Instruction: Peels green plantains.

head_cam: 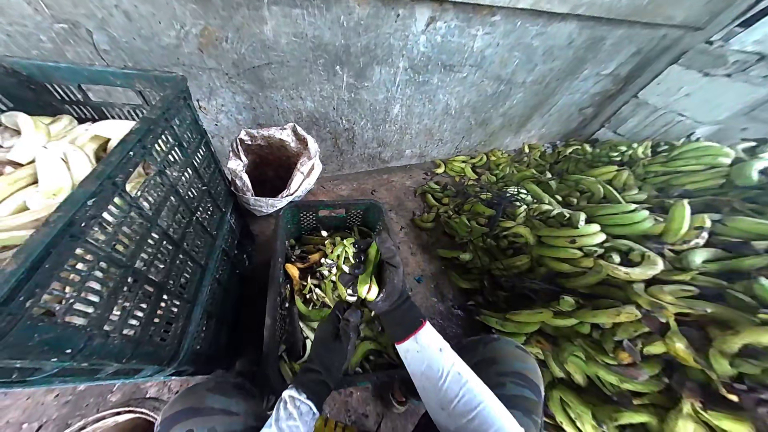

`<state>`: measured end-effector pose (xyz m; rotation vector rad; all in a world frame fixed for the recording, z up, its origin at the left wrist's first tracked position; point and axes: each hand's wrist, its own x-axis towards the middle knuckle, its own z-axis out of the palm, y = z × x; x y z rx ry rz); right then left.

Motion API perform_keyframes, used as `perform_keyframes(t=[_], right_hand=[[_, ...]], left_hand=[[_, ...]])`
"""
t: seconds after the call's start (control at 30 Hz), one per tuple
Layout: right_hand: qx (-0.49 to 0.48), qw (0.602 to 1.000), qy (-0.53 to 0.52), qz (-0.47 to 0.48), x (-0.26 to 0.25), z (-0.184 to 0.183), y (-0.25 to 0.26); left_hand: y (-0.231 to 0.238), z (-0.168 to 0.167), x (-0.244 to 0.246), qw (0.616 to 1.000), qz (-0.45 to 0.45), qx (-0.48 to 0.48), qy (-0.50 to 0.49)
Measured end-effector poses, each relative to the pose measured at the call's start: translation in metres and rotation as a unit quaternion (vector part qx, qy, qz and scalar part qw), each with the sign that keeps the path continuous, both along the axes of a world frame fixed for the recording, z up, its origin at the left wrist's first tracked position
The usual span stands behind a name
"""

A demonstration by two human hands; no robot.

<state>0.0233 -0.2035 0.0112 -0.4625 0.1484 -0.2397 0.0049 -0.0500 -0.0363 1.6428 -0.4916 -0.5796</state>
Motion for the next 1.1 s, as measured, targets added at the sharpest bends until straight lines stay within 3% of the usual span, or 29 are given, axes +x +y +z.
perform_keyframes(t=[0.03,0.1,0.17,0.2,0.3,0.43,0.63,0.77,0.87,0.97,1.03,1.1], right_hand=[[-0.018,1.000,0.013,-0.009,0.000,-0.002,0.001],[-0.143,0.987,0.008,-0.078,0.000,-0.007,-0.001],[-0.270,0.949,0.005,-0.164,0.000,-0.015,-0.006],[-0.288,0.938,0.013,-0.192,0.001,-0.016,-0.007],[-0.221,0.956,0.029,-0.188,0.001,-0.017,-0.006],[-0.100,0.990,0.047,-0.089,-0.010,-0.018,0.005],[-0.146,0.987,-0.004,-0.072,-0.017,-0.044,0.018],[-0.139,0.988,0.006,0.060,-0.032,-0.032,0.003],[-0.199,0.951,0.081,0.221,-0.044,-0.021,-0.009],[-0.225,0.904,0.166,0.324,-0.046,-0.009,-0.006],[-0.282,0.871,0.206,0.344,-0.049,-0.008,0.001],[-0.370,0.808,0.240,0.391,-0.052,-0.010,0.012]], left_hand=[[0.001,-0.001,0.001,1.000,0.002,0.005,-0.005],[0.002,-0.002,0.002,1.000,0.002,0.013,-0.013],[0.002,-0.001,0.001,0.999,-0.009,0.028,-0.013],[0.002,-0.001,0.001,0.999,-0.015,0.039,-0.014],[0.001,-0.006,0.003,0.995,-0.025,0.088,-0.050],[0.002,0.000,0.013,0.978,-0.043,0.180,-0.099],[0.003,0.001,0.024,0.955,-0.044,0.271,-0.114],[0.010,0.028,0.038,0.907,-0.061,0.383,-0.166],[0.020,0.058,0.056,0.848,-0.077,0.451,-0.267],[0.024,0.072,0.075,0.817,-0.114,0.481,-0.298],[0.031,0.067,0.088,0.837,-0.059,0.484,-0.248],[0.047,0.070,0.106,0.899,0.082,0.404,-0.147]])
